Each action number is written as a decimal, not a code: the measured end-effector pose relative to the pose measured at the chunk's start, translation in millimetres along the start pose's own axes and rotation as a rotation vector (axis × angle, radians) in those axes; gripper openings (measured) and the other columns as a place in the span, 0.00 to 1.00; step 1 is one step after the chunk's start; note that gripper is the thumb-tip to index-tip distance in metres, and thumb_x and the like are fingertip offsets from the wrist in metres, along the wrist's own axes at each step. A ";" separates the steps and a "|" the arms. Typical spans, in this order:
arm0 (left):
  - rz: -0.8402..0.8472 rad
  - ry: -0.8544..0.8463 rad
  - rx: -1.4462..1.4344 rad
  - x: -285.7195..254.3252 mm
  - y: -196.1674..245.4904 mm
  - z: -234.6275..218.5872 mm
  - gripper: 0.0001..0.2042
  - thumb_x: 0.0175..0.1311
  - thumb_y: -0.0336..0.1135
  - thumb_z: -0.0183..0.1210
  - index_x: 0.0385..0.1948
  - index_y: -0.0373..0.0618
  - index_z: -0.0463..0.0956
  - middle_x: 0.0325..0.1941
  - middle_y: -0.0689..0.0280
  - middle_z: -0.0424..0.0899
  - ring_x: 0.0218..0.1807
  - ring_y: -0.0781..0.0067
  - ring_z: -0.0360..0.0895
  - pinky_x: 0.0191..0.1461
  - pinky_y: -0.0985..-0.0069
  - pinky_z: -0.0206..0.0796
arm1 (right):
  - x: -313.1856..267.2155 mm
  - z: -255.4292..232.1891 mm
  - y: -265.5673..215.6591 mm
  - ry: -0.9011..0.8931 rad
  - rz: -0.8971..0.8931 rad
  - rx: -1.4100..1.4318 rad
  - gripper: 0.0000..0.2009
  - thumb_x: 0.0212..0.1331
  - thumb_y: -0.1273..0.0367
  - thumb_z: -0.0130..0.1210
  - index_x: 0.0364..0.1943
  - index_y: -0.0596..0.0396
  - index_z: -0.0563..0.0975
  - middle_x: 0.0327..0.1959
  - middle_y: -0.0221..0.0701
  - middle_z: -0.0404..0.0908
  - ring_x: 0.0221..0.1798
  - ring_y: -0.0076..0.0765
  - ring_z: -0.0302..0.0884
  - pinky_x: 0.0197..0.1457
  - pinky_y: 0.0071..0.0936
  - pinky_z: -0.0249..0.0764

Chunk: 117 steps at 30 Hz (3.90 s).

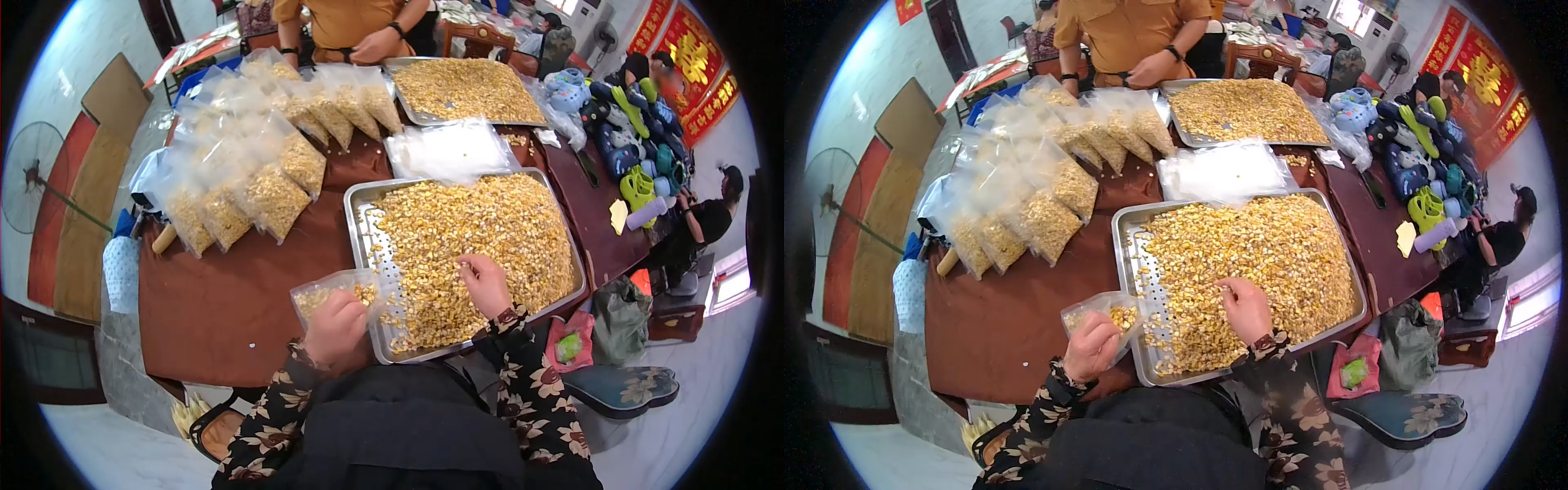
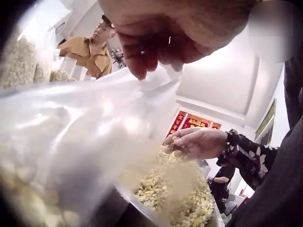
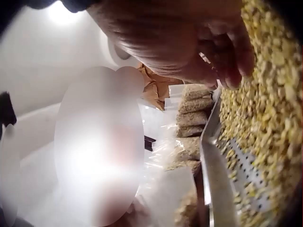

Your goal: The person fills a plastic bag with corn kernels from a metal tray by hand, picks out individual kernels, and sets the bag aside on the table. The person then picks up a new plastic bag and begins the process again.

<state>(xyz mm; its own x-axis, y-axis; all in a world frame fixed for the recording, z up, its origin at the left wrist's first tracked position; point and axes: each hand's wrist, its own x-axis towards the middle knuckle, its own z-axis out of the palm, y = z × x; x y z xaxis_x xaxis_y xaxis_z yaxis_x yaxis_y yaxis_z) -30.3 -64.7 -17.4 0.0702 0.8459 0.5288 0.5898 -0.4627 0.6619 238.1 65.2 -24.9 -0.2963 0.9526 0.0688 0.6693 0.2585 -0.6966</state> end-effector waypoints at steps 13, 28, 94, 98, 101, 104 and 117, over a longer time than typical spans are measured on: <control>0.059 -0.081 -0.002 26.7 3.4 22.9 0.02 0.52 0.23 0.55 0.27 0.38 0.73 0.30 0.59 0.73 0.33 0.59 0.71 0.36 0.69 0.65 | -29.3 -4.4 15.2 0.199 0.050 -0.516 0.30 0.41 0.65 0.67 0.54 0.48 0.70 0.51 0.41 0.66 0.49 0.49 0.70 0.46 0.39 0.71; 0.057 -0.179 -0.004 19.7 3.9 32.8 0.03 0.52 0.23 0.56 0.28 0.39 0.74 0.31 0.59 0.73 0.34 0.58 0.72 0.37 0.69 0.66 | 1.8 5.2 -16.3 -0.211 0.291 0.644 0.10 0.55 0.69 0.58 0.39 0.58 0.76 0.23 0.22 0.73 0.18 0.13 0.65 0.17 0.15 0.61; 0.116 -0.198 0.015 26.3 0.2 34.7 0.02 0.51 0.24 0.56 0.26 0.40 0.73 0.29 0.60 0.71 0.33 0.58 0.69 0.36 0.69 0.64 | 13.0 -63.0 28.9 0.298 0.139 -0.643 0.27 0.43 0.62 0.63 0.52 0.52 0.72 0.57 0.46 0.66 0.56 0.53 0.63 0.60 0.43 0.61; 0.130 -0.188 0.024 26.4 0.2 36.4 0.02 0.51 0.24 0.56 0.27 0.40 0.73 0.29 0.60 0.72 0.33 0.58 0.69 0.36 0.69 0.64 | 6.7 -51.7 44.5 0.344 0.189 -0.581 0.27 0.42 0.66 0.64 0.52 0.52 0.72 0.51 0.44 0.68 0.54 0.51 0.64 0.56 0.41 0.64; 0.107 -0.183 0.000 25.9 0.6 37.9 0.03 0.51 0.23 0.57 0.27 0.40 0.73 0.29 0.60 0.72 0.33 0.58 0.70 0.36 0.69 0.64 | 8.1 -39.5 49.6 0.398 0.147 -0.463 0.19 0.45 0.72 0.60 0.46 0.53 0.74 0.42 0.41 0.69 0.49 0.47 0.67 0.49 0.36 0.68; 0.112 -0.197 0.013 26.8 0.5 35.7 0.03 0.51 0.23 0.56 0.27 0.40 0.74 0.29 0.60 0.72 0.34 0.58 0.70 0.36 0.69 0.65 | 20.7 -23.3 63.7 0.467 0.014 -0.191 0.08 0.51 0.74 0.56 0.37 0.55 0.77 0.31 0.33 0.73 0.30 0.33 0.73 0.33 0.26 0.71; 0.158 -0.228 0.061 27.5 1.8 31.7 0.04 0.51 0.25 0.57 0.28 0.40 0.73 0.31 0.60 0.72 0.35 0.58 0.70 0.38 0.69 0.65 | 25.7 23.9 -33.3 -0.595 0.441 1.026 0.08 0.59 0.70 0.52 0.41 0.57 0.75 0.30 0.25 0.74 0.30 0.21 0.71 0.33 0.20 0.70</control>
<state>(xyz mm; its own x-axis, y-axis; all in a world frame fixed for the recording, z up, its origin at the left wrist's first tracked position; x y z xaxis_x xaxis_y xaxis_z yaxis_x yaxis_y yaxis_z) -1.8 -33.9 -18.5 0.3406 0.8055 0.4849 0.6038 -0.5827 0.5439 191.9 77.2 -17.0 -0.6217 0.6376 -0.4549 0.0334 -0.5586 -0.8287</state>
